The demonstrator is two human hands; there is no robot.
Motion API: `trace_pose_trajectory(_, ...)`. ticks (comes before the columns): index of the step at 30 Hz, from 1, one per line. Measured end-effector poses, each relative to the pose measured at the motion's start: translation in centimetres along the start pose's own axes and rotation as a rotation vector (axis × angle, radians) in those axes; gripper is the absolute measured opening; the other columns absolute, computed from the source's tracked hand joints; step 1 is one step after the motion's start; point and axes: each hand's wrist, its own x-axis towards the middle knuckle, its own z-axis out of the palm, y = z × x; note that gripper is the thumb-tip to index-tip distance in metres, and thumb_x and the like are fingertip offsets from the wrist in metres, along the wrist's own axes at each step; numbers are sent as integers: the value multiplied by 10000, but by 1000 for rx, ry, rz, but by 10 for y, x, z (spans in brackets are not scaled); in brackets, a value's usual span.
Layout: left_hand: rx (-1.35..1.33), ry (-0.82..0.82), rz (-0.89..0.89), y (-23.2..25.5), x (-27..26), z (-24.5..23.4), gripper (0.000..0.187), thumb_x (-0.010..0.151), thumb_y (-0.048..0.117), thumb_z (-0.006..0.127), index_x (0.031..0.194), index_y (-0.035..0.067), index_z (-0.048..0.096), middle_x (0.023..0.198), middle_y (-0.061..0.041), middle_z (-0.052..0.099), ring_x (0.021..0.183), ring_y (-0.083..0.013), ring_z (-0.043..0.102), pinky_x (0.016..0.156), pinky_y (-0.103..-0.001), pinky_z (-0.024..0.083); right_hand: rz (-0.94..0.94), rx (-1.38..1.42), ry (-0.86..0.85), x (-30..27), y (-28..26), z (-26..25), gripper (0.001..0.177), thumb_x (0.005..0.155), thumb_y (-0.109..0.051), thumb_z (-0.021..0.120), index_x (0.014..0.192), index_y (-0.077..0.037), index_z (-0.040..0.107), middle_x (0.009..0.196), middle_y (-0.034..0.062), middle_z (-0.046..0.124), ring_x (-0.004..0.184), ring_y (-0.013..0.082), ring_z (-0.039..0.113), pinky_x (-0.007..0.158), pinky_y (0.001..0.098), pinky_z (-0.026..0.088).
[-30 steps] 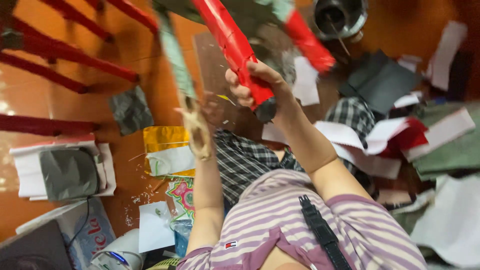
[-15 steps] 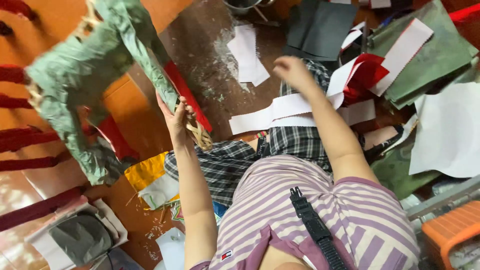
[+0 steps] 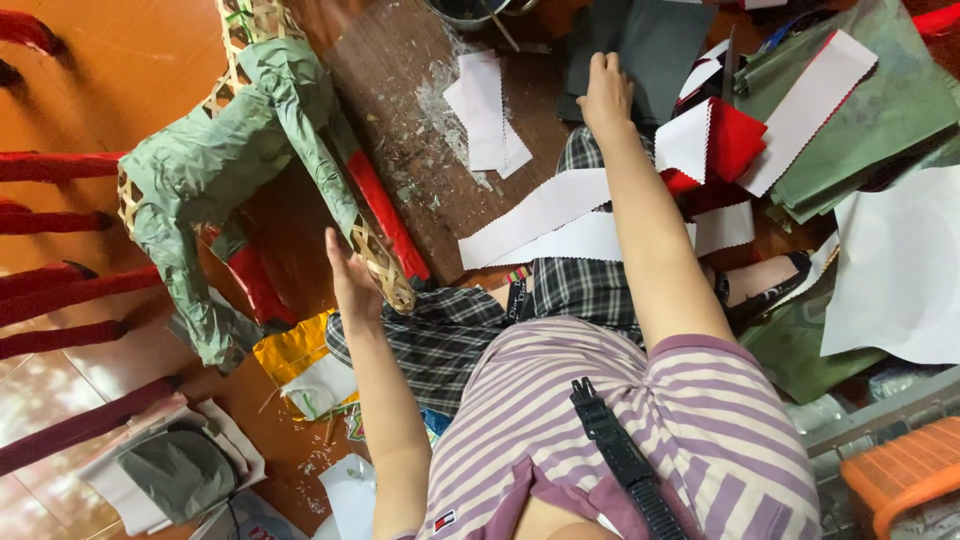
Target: Applying colored paper to the legs of a paper-mache giraffe using glue.
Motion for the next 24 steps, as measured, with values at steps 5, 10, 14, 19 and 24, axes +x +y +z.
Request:
trace_pose_trajectory(5, 76, 130, -51, -19, -31, -6, 532, 981, 381, 599, 1418, 89, 517, 1205, -136, 660, 996, -234, 671, 843, -354, 550, -93, -40, 100, 2, 8, 14, 277, 832, 48, 709, 1096, 49, 625, 1080, 251, 586, 938, 452, 638, 858, 539, 532)
trace_pose_trajectory(10, 224, 286, -212, -56, -45, -35, 513, 1012, 363, 545, 1362, -11, 520, 1154, -228, 679, 970, -295, 718, 772, -356, 640, -122, -163, 206, 1, 5, 16, 198, 894, -13, 570, 879, 48, 757, 1070, 220, 650, 905, 405, 625, 813, 519, 531)
trace_pose_trajectory(14, 280, 235, -236, -67, -58, -31, 483, 959, 316, 619, 1293, -29, 574, 1159, -219, 686, 992, -298, 713, 861, -379, 618, -187, -174, 402, -3, -1, 0, 107, 883, 46, 631, 868, -9, 721, 987, 116, 651, 887, 276, 593, 893, 489, 503)
trace_pose_trajectory(19, 365, 128, -227, -83, -66, -16, 389, 923, 248, 709, 1196, -27, 675, 1067, -148, 708, 933, -212, 685, 841, -305, 571, -446, -73, 549, -49, -67, -65, 103, 813, 50, 718, 792, -50, 707, 896, 68, 640, 840, 244, 552, 802, 375, 441)
trace_pose_trajectory(24, 427, -69, -94, -125, -45, 9, 321, 952, 313, 798, 1174, 84, 760, 1024, -174, 754, 955, -247, 749, 855, -391, 604, -699, 249, 260, -144, -119, -52, 226, 826, 3, 775, 826, -149, 607, 927, -15, 576, 942, 209, 545, 869, 375, 396)
